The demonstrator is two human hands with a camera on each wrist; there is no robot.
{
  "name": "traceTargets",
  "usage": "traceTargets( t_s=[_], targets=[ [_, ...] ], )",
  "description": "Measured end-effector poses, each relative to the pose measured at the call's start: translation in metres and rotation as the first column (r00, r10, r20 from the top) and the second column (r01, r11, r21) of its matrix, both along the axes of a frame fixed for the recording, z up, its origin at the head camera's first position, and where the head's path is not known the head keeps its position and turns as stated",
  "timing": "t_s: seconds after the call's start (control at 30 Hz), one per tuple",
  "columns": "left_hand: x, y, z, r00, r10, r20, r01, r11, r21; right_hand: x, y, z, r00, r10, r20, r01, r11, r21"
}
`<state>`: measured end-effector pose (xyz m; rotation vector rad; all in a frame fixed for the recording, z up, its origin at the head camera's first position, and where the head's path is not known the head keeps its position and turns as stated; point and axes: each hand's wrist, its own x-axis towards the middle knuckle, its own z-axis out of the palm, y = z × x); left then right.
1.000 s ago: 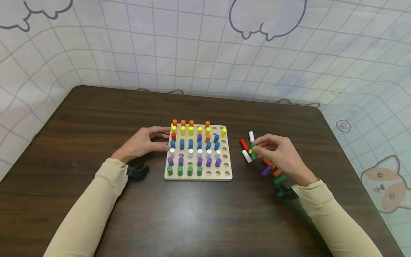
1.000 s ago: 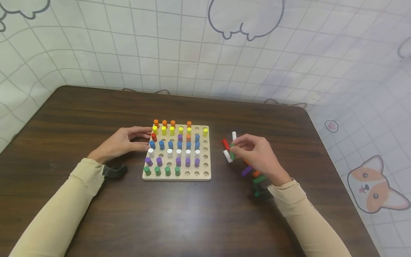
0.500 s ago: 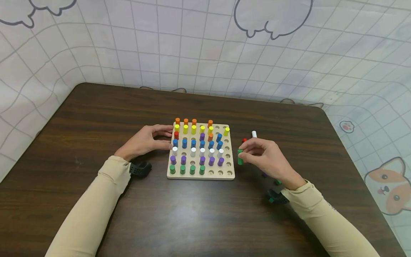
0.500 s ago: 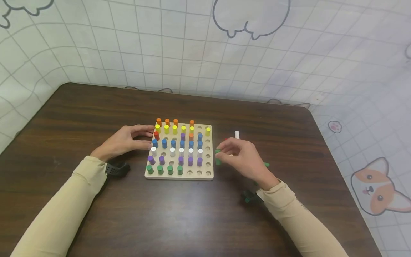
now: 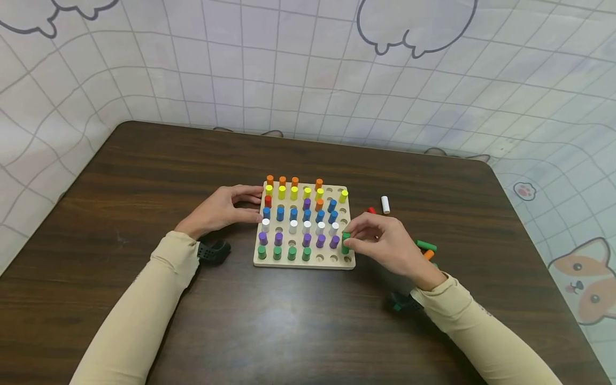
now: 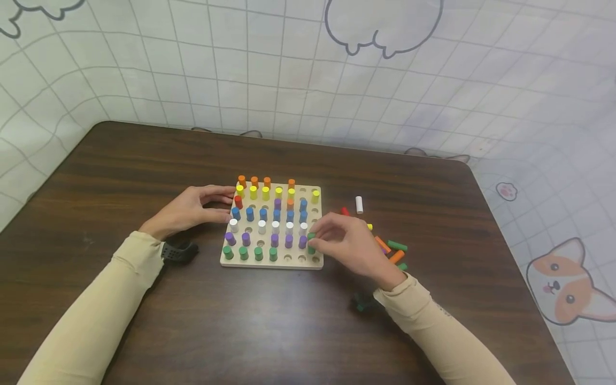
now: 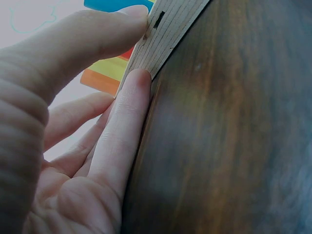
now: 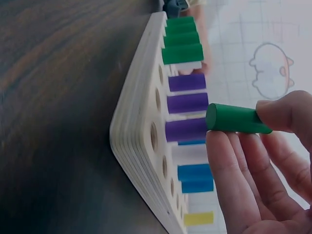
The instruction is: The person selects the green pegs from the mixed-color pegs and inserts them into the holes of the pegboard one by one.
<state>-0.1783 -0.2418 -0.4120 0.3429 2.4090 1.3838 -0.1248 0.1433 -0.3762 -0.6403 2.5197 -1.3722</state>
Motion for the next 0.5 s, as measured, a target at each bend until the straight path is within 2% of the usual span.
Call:
traceTargets(
  t_s=[0.27, 0.5],
  targets=[
    [0.0, 0.001, -0.001, 1.0, -0.004, -0.003, 0.004, 1.0, 0.006, 0.005, -0.01, -0.005, 0.997, 0.061, 0.048, -0.058, 0.997, -0.056],
    [0.001, 0.001, 0.001, 1.0, 0.001, -0.005, -0.001, 1.0, 0.007, 0.009, -0.016, -0.009, 0.995, 0.092, 0.035, -0.091, 0.995, -0.046]
  ],
)
